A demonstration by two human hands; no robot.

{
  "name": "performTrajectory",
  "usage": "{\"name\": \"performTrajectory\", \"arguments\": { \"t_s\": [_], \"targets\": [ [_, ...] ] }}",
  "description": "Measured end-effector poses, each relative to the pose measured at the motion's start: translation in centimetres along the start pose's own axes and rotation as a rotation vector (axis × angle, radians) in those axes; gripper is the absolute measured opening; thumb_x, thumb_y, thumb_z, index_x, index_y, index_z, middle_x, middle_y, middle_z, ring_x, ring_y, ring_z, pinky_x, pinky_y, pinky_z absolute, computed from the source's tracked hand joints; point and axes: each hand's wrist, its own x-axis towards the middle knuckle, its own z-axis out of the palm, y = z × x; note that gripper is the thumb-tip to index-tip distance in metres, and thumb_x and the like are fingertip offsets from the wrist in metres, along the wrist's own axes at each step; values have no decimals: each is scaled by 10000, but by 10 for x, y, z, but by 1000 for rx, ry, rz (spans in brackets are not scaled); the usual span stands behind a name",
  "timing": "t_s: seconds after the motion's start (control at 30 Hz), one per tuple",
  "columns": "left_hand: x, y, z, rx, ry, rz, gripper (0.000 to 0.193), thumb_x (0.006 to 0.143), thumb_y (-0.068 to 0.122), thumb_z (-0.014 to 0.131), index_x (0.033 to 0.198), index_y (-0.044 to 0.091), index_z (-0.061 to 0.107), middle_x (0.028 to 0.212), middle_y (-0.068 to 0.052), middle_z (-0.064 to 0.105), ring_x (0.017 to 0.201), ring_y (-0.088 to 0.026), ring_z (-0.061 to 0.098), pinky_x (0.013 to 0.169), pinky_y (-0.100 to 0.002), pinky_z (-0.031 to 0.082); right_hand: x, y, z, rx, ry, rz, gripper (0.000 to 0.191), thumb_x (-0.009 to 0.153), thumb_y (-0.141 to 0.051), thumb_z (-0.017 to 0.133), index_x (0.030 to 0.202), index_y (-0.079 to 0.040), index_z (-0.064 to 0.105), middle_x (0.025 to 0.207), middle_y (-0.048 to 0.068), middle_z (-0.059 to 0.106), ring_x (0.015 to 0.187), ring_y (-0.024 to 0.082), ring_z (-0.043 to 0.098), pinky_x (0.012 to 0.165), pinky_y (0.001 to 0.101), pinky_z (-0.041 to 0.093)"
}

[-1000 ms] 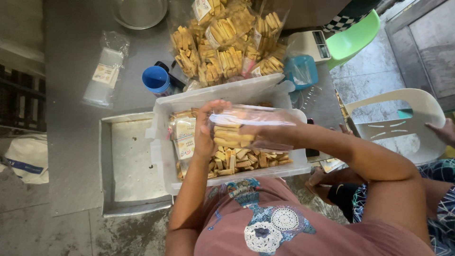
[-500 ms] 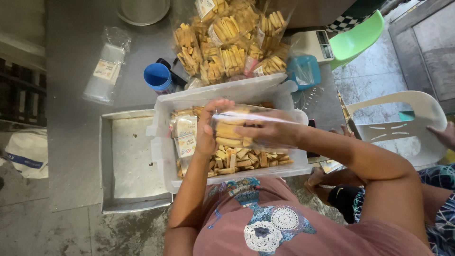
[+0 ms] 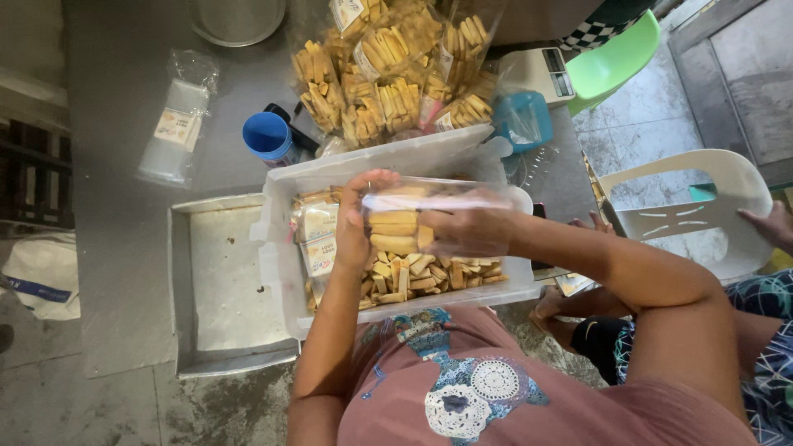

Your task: The person fills a clear plastic bag with rectangular snack sticks from a large white bin. They hold the bag open with one hand and use the other to scoop and arrange the snacks inside, then place the filled bag on the table.

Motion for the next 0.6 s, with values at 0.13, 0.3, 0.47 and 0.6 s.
{"name": "performTrajectory", "arguments": {
  "t_s": [0.13, 0.3, 0.47, 0.6],
  "targets": [
    [-1, 1, -8, -47, 56, 16, 879, 977, 718, 573, 1453, -12, 455, 1436, -166, 536, 1395, -287, 519, 1219, -453, 413, -16, 11, 11, 176, 203, 3, 338, 969, -281, 716, 1162, -13, 644, 983, 104, 701, 729, 162, 663, 586, 289, 589],
    [0, -3, -10, -96, 48, 14, 892, 949, 722, 597, 1458, 9, 431, 1455, -142, 505, 1417, -286, 495, 1209, -464, 422, -41, 20, 16, 393, 349, 426, 185, 1026, -218, 703, 1140, -73, 718, 794, -4, 733, 574, 56, 668, 480, 224, 531],
    [1, -8, -1, -96, 6, -5, 907, 948, 731, 600, 1460, -4, 459, 1447, -163, 535, 1410, -305, 508, 1225, -463, 404, -29, 7, 10, 927, 186, 326, 328, 1064, -250, 613, 1350, -91, 628, 1157, 99, 708, 796, 73, 721, 657, 208, 641],
    [0, -7, 3, -133, -10, -32, 912, 950, 737, 590, 1455, -8, 446, 1453, -164, 526, 1428, -312, 499, 1244, -476, 397, -5, -5, -2, 687, 60, 166, 323, 1071, -193, 605, 1367, -71, 646, 1231, 129, 685, 1071, 197, 666, 881, 290, 557]
  ]
}}
